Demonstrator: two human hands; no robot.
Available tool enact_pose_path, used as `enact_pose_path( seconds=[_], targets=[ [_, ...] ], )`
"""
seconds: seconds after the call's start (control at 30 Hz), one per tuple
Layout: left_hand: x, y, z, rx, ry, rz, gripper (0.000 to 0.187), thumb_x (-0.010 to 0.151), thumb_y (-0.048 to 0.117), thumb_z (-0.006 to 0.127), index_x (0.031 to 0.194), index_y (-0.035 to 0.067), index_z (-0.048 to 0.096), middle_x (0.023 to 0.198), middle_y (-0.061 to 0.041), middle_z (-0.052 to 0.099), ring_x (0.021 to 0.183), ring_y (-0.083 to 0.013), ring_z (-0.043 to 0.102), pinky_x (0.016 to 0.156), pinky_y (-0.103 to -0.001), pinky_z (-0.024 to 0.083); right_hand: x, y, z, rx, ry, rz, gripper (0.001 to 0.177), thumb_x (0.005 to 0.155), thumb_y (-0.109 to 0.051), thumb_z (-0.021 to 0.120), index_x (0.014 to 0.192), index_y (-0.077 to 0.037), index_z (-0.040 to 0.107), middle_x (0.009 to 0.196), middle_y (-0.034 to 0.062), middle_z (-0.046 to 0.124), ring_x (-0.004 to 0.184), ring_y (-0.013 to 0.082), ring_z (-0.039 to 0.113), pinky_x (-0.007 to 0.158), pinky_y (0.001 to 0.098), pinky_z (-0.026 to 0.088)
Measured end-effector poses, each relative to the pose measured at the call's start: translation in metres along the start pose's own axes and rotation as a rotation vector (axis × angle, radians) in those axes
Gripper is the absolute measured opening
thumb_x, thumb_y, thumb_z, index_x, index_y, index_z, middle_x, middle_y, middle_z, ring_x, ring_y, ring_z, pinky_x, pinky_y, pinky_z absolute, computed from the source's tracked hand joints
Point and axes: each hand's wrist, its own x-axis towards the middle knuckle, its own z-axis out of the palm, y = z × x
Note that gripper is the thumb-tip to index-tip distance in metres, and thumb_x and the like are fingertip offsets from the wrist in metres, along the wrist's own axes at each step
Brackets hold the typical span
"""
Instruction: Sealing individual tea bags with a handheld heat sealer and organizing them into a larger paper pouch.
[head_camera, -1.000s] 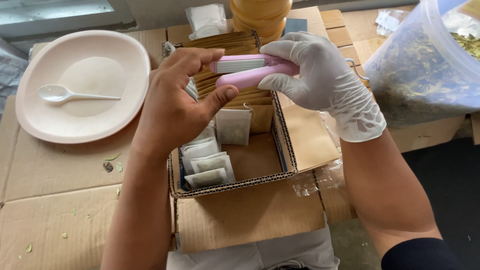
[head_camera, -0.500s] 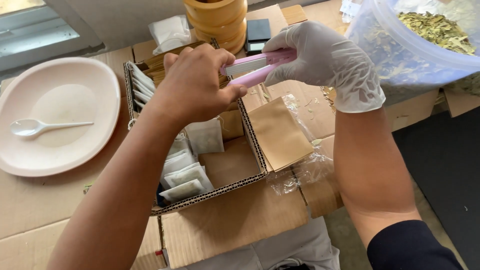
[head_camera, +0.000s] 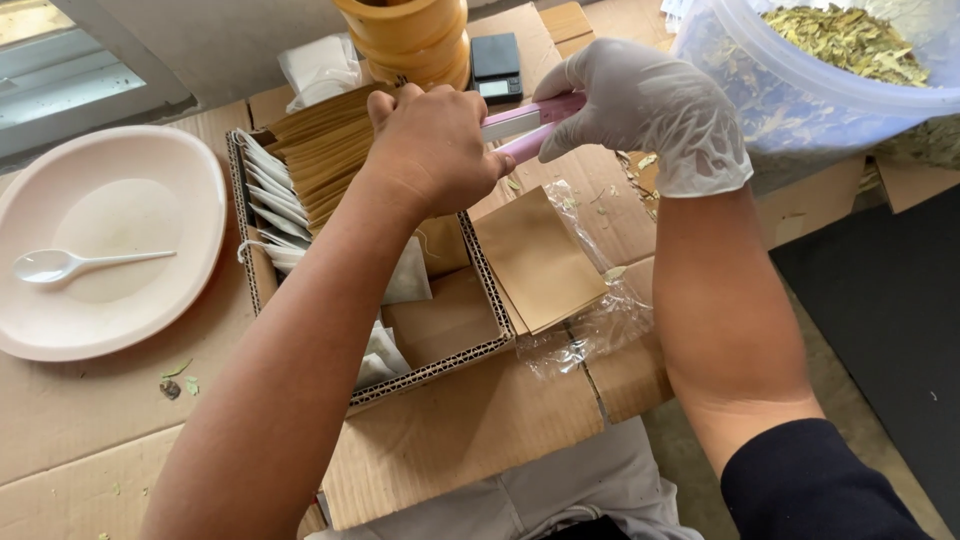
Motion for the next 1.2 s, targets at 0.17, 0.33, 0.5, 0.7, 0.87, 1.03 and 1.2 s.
enact_pose_path(
  seconds=[0.17, 0.33, 0.5, 0.7, 0.87, 1.03, 1.2],
  targets=[
    [-0.002, 0.01, -0.002, 0.051, -0.083, -0.006, 0.047, 0.089, 0.059, 0.056, 0.112, 0.019, 0.065, 0.116, -0.009, 0.064, 0.116, -0.0344, 0.044, 0.089, -0.049, 0.027, 0.004, -0.003, 0.002, -0.065, -0.048, 0.037, 0.032, 0.069, -0.032, 0.085, 0.096, -0.018, 0.076, 0.069, 0.0029, 0.059, 0.059, 0.0192, 0.047, 0.054, 0.0355, 0.037],
    [-0.003, 0.016, 0.0, 0.107, -0.133, -0.031, 0.043, 0.087, 0.055, 0.058, 0.11, 0.02, 0.067, 0.117, -0.008, 0.067, 0.118, -0.0328, 0.039, 0.093, -0.049, 0.024, 0.012, -0.005, 0.009, -0.118, -0.148, 0.065, 0.028, 0.068, -0.03, 0.086, 0.085, -0.015, 0.07, 0.072, 0.0018, 0.06, 0.066, 0.0186, 0.047, 0.06, 0.0347, 0.037],
    [0.01, 0.008, 0.016, 0.085, -0.101, 0.006, 0.043, 0.084, 0.048, 0.062, 0.105, 0.012, 0.071, 0.102, -0.012, 0.07, 0.121, -0.0333, 0.044, 0.102, -0.053, 0.019, 0.02, 0.003, 0.016, 0.108, -0.164, 0.113, 0.051, 0.066, -0.031, 0.092, 0.113, -0.017, 0.077, 0.098, -0.0009, 0.077, 0.099, 0.0185, 0.069, 0.085, 0.0341, 0.052],
    [0.011, 0.008, 0.011, 0.062, -0.148, 0.01, 0.043, 0.084, 0.047, 0.063, 0.106, 0.011, 0.071, 0.103, -0.012, 0.071, 0.123, -0.0334, 0.044, 0.105, -0.053, 0.017, 0.024, 0.006, 0.019, 0.125, -0.157, 0.113, 0.05, 0.064, -0.034, 0.093, 0.11, -0.022, 0.078, 0.097, -0.0025, 0.077, 0.098, 0.0164, 0.069, 0.085, 0.033, 0.052],
    [0.012, 0.007, 0.018, 0.078, -0.142, 0.008, 0.043, 0.086, 0.046, 0.062, 0.107, 0.009, 0.071, 0.106, -0.013, 0.071, 0.124, -0.0337, 0.043, 0.105, -0.054, 0.017, 0.023, 0.0, 0.02, 0.061, -0.152, 0.126, 0.046, 0.073, -0.034, 0.087, 0.116, -0.023, 0.076, 0.1, 0.0043, 0.076, 0.099, 0.0245, 0.07, 0.084, 0.0375, 0.053],
    [0.013, 0.013, 0.017, 0.089, -0.116, 0.021, 0.039, 0.083, 0.045, 0.066, 0.107, 0.014, 0.072, 0.104, -0.012, 0.07, 0.122, -0.0342, 0.043, 0.104, -0.056, 0.019, 0.016, -0.009, 0.015, 0.079, -0.204, 0.122, 0.05, 0.074, -0.039, 0.085, 0.121, -0.028, 0.074, 0.103, 0.0028, 0.073, 0.097, 0.0216, 0.068, 0.086, 0.0372, 0.052],
    [0.016, 0.022, 0.031, 0.157, -0.172, 0.076, 0.04, 0.081, 0.046, 0.068, 0.108, 0.016, 0.073, 0.106, -0.011, 0.07, 0.119, -0.0353, 0.047, 0.103, -0.053, 0.022, 0.022, 0.005, 0.012, 0.093, -0.163, 0.077, 0.04, 0.084, -0.034, 0.073, 0.123, -0.024, 0.073, 0.119, 0.0104, 0.07, 0.114, 0.0284, 0.066, 0.094, 0.0422, 0.051]
  ],
)
